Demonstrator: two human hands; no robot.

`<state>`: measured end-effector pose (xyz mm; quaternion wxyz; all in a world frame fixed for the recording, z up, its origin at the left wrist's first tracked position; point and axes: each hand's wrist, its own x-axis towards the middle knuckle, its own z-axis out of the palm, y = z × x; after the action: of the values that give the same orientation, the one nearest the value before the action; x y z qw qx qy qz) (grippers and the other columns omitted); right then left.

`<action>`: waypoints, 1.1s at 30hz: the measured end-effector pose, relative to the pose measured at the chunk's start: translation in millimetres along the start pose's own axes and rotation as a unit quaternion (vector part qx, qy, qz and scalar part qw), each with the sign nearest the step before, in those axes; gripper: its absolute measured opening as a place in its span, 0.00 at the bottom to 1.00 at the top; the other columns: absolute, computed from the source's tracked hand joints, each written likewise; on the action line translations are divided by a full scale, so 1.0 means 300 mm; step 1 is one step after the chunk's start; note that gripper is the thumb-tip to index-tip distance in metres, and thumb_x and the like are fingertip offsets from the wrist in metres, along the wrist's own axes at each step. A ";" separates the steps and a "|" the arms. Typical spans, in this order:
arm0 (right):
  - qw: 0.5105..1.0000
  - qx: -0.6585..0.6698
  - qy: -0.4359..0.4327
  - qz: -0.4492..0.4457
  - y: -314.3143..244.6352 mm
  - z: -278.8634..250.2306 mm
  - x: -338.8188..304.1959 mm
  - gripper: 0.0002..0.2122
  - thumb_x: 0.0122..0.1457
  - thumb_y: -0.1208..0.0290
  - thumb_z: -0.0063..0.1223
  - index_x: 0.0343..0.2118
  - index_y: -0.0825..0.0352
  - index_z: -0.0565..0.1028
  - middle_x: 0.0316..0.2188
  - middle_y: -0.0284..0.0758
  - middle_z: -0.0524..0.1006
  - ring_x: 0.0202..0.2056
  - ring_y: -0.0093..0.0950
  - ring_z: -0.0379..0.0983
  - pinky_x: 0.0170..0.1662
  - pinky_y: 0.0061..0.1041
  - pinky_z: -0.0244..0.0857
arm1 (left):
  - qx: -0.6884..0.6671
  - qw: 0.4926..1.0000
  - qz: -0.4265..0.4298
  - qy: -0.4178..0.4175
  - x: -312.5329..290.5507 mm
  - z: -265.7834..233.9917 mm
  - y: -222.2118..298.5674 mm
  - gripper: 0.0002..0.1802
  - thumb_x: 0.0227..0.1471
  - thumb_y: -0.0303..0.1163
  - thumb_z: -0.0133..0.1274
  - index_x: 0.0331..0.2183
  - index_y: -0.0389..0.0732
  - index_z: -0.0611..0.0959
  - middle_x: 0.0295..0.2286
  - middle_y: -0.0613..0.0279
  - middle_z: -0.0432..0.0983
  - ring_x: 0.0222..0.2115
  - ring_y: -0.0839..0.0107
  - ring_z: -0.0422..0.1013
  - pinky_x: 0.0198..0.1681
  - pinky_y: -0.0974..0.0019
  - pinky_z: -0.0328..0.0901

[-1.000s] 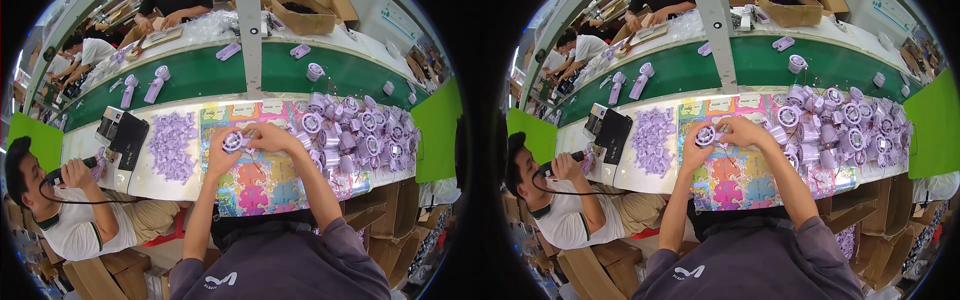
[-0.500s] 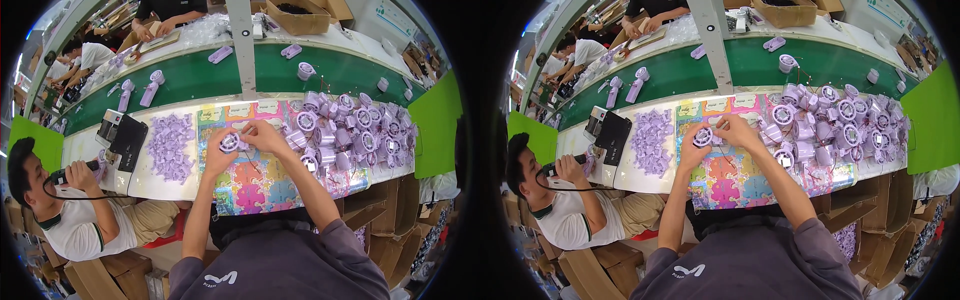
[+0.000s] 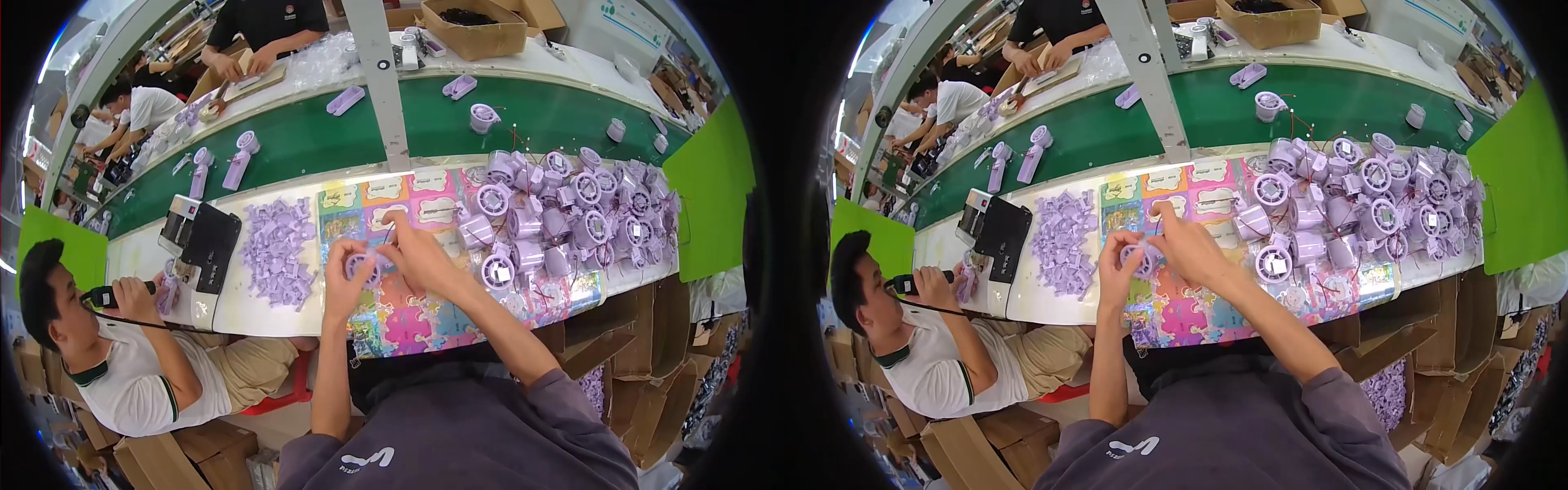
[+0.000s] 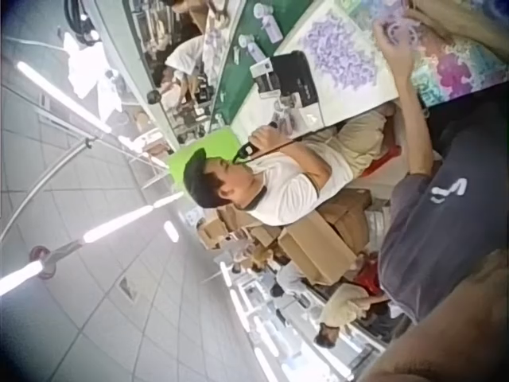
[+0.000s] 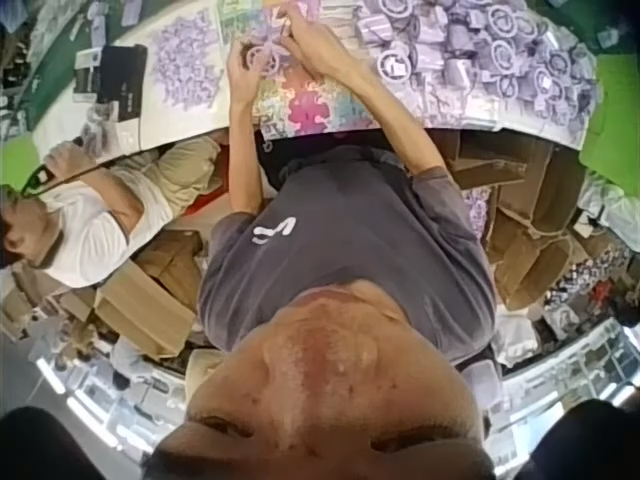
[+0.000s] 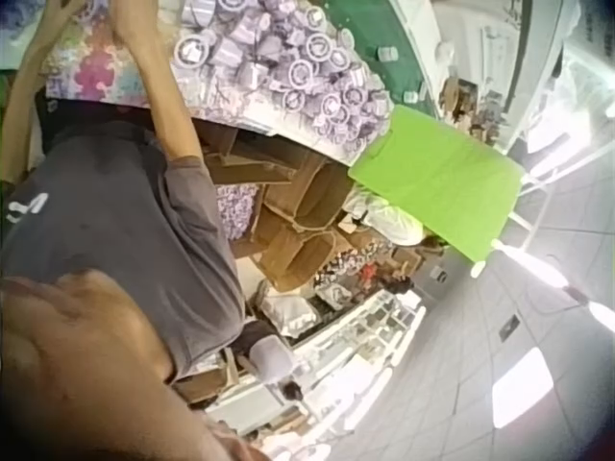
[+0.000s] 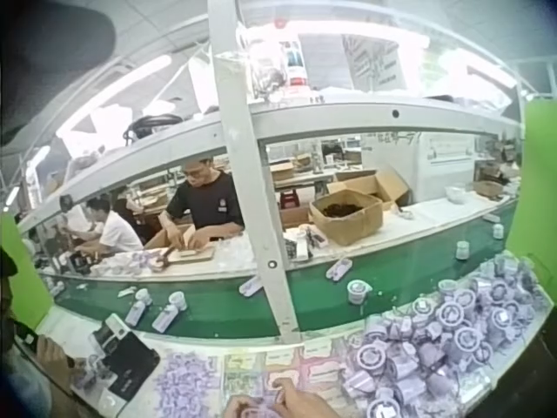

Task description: The person assembles handheld fans by fitting small plastic components and fan head units into the fan handles by hand, then places the assembled fans onto the conveyor belt.

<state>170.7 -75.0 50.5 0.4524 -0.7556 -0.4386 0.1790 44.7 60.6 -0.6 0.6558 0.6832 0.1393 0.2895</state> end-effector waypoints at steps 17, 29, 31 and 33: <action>0.939 0.309 -0.045 0.148 0.085 0.064 -0.090 0.12 0.62 0.76 0.57 0.47 0.73 0.74 0.38 0.35 0.79 0.36 0.20 0.77 0.40 0.21 0.74 | -0.005 0.989 -0.091 0.121 -0.110 0.083 0.021 0.08 0.60 0.26 0.54 0.35 0.30 0.82 0.33 0.63 0.78 0.33 0.79 0.72 0.37 0.75 0.66; 0.946 0.285 -0.067 0.138 -0.004 0.033 -0.169 0.11 0.63 0.77 0.56 0.48 0.73 0.74 0.34 0.32 0.79 0.33 0.18 0.76 0.37 0.19 0.72 | -0.052 0.985 -0.080 0.141 -0.186 0.104 0.015 0.05 0.58 0.23 0.54 0.35 0.31 0.81 0.32 0.66 0.76 0.32 0.80 0.70 0.37 0.75 0.64; 0.926 0.340 -0.074 0.148 0.029 0.045 -0.175 0.12 0.62 0.76 0.57 0.47 0.74 0.74 0.34 0.34 0.80 0.34 0.18 0.77 0.38 0.20 0.73 | -0.054 0.988 -0.075 0.128 -0.190 0.098 0.013 0.04 0.58 0.22 0.54 0.34 0.31 0.80 0.32 0.66 0.76 0.33 0.80 0.70 0.39 0.74 0.65; 0.902 0.394 -0.079 0.157 0.055 0.049 -0.181 0.12 0.62 0.76 0.58 0.46 0.75 0.75 0.35 0.35 0.80 0.35 0.19 0.77 0.38 0.21 0.74 | -0.074 0.989 -0.086 0.096 -0.190 0.096 0.014 0.03 0.58 0.22 0.54 0.33 0.31 0.80 0.32 0.66 0.75 0.34 0.79 0.70 0.40 0.74 0.65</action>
<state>139.1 -115.4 22.1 0.6428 -0.5584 -0.2426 0.4649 15.3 4.2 -7.8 0.7108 0.5872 0.2382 0.3054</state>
